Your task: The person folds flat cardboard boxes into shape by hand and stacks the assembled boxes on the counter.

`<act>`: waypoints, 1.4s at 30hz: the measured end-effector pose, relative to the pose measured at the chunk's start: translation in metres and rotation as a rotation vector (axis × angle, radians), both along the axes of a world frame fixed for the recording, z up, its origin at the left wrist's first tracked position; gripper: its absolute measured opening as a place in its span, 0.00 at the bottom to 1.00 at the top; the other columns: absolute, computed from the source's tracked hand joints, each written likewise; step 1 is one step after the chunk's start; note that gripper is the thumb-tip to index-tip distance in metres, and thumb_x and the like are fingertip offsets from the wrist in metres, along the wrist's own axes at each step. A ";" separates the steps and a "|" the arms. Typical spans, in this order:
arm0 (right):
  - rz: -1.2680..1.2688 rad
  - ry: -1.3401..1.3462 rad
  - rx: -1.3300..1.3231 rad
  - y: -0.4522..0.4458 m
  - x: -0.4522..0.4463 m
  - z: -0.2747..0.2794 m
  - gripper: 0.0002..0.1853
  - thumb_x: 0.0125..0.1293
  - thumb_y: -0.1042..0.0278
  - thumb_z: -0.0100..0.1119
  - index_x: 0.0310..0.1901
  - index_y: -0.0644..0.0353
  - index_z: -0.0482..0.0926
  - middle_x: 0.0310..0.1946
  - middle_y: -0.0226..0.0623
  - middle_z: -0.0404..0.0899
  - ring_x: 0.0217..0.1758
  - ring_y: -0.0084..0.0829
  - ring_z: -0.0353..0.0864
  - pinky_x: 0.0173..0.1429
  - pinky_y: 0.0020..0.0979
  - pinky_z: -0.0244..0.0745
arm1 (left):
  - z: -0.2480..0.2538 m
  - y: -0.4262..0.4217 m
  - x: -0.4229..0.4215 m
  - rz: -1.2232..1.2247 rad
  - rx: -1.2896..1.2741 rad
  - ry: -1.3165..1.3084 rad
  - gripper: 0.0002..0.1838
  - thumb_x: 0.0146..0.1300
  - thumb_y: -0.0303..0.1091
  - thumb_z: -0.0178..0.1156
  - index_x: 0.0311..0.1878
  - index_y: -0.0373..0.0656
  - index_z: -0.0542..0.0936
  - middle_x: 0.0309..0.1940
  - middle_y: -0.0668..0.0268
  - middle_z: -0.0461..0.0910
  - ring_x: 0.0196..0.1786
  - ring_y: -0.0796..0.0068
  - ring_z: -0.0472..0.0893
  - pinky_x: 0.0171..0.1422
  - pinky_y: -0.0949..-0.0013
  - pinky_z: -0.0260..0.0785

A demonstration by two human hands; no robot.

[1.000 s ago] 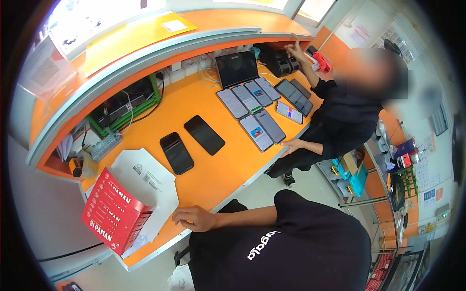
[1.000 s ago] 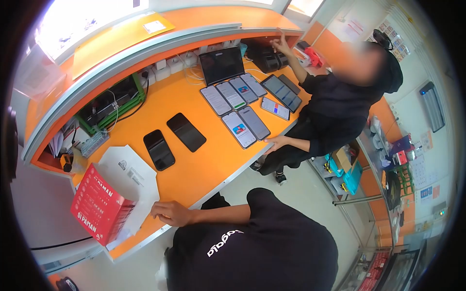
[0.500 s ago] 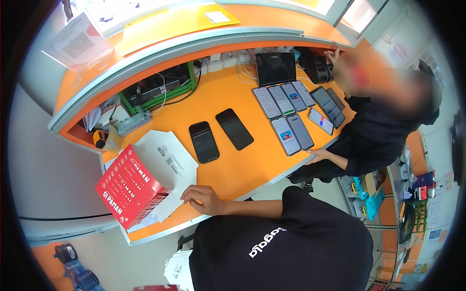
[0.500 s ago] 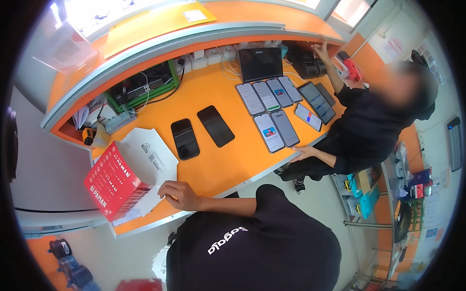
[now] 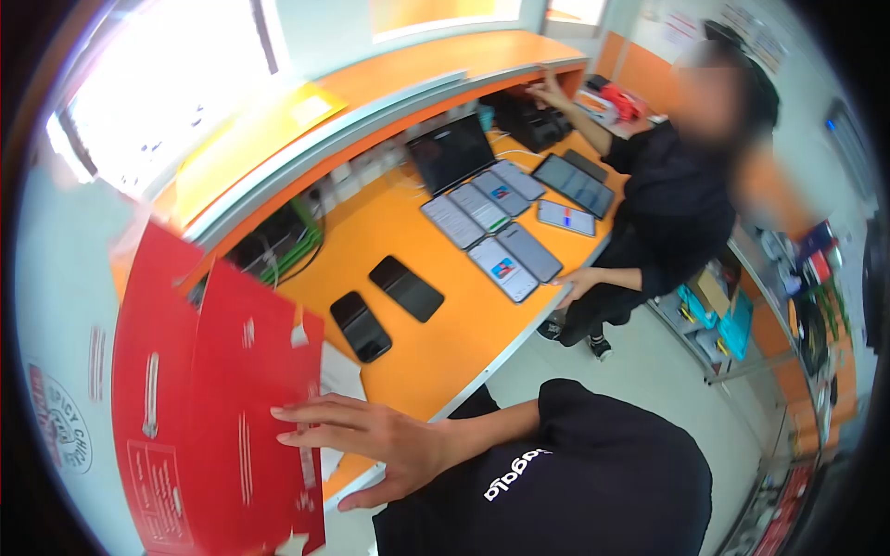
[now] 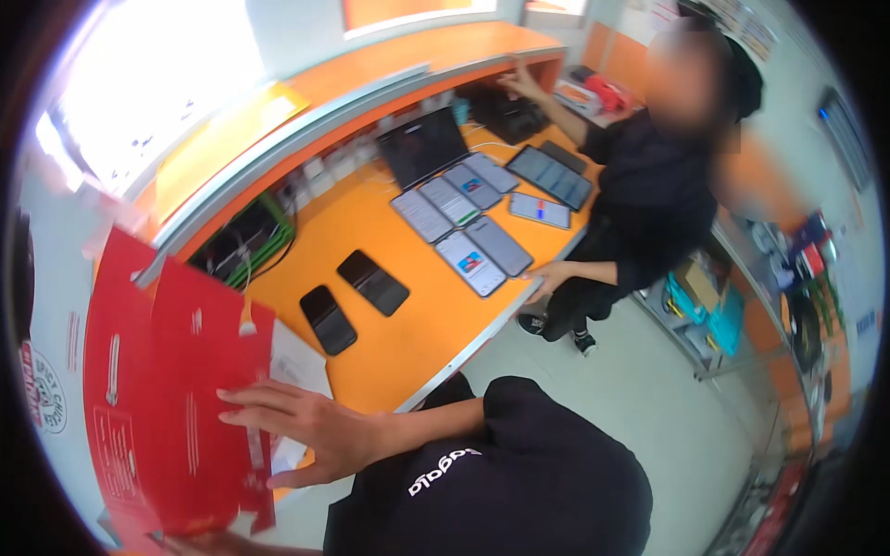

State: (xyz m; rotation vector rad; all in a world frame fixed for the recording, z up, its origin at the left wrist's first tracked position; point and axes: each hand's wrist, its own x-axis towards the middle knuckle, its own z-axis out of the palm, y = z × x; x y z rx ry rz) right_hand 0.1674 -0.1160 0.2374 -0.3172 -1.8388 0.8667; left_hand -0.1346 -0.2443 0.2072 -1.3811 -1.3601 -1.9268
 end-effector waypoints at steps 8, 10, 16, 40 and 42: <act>-0.333 -0.212 -0.141 -0.011 0.031 -0.013 0.51 0.58 0.51 0.68 0.75 0.60 0.48 0.77 0.45 0.45 0.79 0.45 0.48 0.78 0.45 0.50 | -0.046 0.115 0.138 -1.104 -0.291 -0.850 0.34 0.65 0.54 0.59 0.68 0.44 0.66 0.64 0.58 0.70 0.66 0.59 0.69 0.65 0.54 0.67; -0.440 -0.246 -0.127 -0.014 0.042 -0.013 0.49 0.58 0.52 0.69 0.75 0.60 0.51 0.76 0.45 0.49 0.78 0.43 0.50 0.78 0.46 0.48 | -0.041 0.128 0.162 -1.184 -0.310 -0.875 0.34 0.66 0.53 0.59 0.68 0.43 0.65 0.64 0.60 0.70 0.66 0.60 0.68 0.65 0.55 0.68; -0.608 -0.219 -0.051 -0.015 0.062 -0.023 0.39 0.65 0.57 0.62 0.72 0.63 0.57 0.71 0.49 0.58 0.73 0.42 0.60 0.73 0.45 0.56 | -0.018 0.156 0.223 -1.322 -0.140 -0.851 0.21 0.71 0.44 0.53 0.56 0.36 0.70 0.49 0.58 0.78 0.50 0.62 0.79 0.57 0.63 0.71; -0.022 -0.019 -0.711 0.013 0.167 -0.031 0.34 0.71 0.59 0.57 0.72 0.65 0.57 0.62 0.46 0.71 0.62 0.28 0.73 0.63 0.29 0.70 | -0.011 0.184 0.296 -1.397 -0.569 -0.755 0.12 0.69 0.21 0.54 0.54 0.31 0.73 0.45 0.60 0.83 0.45 0.79 0.82 0.51 0.77 0.72; -0.201 -0.122 -0.744 0.013 0.163 -0.020 0.30 0.69 0.65 0.58 0.69 0.66 0.61 0.57 0.43 0.76 0.51 0.24 0.77 0.55 0.27 0.73 | -0.010 0.186 0.303 -1.413 -0.568 -0.823 0.14 0.68 0.21 0.54 0.56 0.30 0.73 0.47 0.59 0.83 0.47 0.79 0.81 0.52 0.76 0.72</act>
